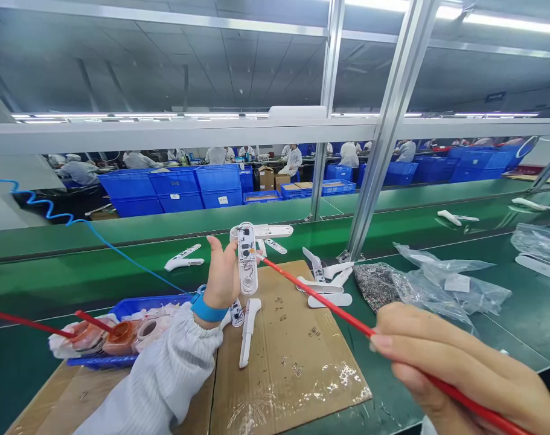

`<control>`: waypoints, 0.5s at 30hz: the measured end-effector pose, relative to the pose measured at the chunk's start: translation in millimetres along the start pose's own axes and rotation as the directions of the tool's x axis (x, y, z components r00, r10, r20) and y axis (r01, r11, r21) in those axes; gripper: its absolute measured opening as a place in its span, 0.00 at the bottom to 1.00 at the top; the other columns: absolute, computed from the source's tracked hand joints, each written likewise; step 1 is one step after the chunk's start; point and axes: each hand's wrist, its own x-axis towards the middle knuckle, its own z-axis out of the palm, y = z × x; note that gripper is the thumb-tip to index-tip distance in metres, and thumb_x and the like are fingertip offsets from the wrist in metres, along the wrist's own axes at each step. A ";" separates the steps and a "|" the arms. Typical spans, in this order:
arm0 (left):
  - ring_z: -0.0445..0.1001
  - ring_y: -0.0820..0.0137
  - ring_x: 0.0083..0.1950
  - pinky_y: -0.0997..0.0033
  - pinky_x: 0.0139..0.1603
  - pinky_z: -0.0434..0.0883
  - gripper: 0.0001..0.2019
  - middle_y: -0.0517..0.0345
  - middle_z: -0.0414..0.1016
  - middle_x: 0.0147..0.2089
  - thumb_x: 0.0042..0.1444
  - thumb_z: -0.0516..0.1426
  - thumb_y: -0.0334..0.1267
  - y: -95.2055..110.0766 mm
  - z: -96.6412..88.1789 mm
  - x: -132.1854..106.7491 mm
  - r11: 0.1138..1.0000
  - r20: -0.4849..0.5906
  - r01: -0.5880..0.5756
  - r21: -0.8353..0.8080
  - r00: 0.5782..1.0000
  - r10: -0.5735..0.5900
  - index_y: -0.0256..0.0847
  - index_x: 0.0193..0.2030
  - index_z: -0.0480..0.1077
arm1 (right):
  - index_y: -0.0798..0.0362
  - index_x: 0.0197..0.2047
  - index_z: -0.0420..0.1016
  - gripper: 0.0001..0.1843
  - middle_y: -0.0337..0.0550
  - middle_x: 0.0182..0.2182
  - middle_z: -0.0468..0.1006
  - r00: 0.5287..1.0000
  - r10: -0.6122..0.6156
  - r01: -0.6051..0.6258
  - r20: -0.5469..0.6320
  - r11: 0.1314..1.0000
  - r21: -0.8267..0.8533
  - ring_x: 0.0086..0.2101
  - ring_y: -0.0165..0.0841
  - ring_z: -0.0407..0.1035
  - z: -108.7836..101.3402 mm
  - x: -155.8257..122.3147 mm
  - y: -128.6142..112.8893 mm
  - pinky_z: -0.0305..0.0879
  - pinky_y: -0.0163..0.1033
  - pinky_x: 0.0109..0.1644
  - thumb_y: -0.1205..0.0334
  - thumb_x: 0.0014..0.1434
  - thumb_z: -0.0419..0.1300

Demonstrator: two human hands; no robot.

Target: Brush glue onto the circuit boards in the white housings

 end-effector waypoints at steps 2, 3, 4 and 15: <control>0.75 0.63 0.35 0.63 0.39 0.70 0.41 0.49 0.74 0.31 0.53 0.31 0.69 0.8 1.4 0.2 1.000 -0.020 0.018 -0.025 1.000 -0.019 0.38 0.44 0.69 | 0.48 0.40 0.79 0.11 0.42 0.41 0.78 0.968 -0.152 0.157 0.200 0.988 -0.007 0.37 0.38 0.75 1.8 2.6 -8.8 0.75 0.37 0.42 0.67 0.54 0.60; 0.75 0.63 0.35 0.64 0.39 0.70 0.41 0.49 0.75 0.31 0.52 0.30 0.69 0.8 2.0 -0.2 0.999 -0.027 0.027 -0.028 0.999 -0.028 0.38 0.45 0.69 | 0.49 0.43 0.78 0.13 0.43 0.43 0.77 0.950 -0.175 0.184 0.257 0.983 -0.009 0.39 0.37 0.75 4.2 6.0 -14.9 0.74 0.35 0.44 0.70 0.55 0.59; 0.75 0.63 0.35 0.64 0.38 0.70 0.42 0.50 0.75 0.31 0.53 0.30 0.69 0.4 2.5 -0.8 0.999 -0.031 0.033 -0.029 0.999 -0.034 0.39 0.46 0.69 | 0.50 0.44 0.77 0.13 0.42 0.44 0.76 0.945 -0.166 0.177 0.281 0.984 -0.013 0.40 0.35 0.74 7.4 9.9 -21.2 0.73 0.32 0.46 0.71 0.56 0.58; 0.75 0.63 0.40 0.65 0.40 0.72 0.41 0.50 0.74 0.37 0.51 0.33 0.71 -9.3 -2.8 -3.6 0.990 0.062 -0.065 0.122 0.996 0.058 0.41 0.49 0.67 | 0.48 0.40 0.76 0.08 0.38 0.36 0.79 0.943 0.003 -0.035 0.333 0.995 0.088 0.36 0.31 0.75 25.1 27.7 -27.8 0.74 0.28 0.37 0.67 0.59 0.58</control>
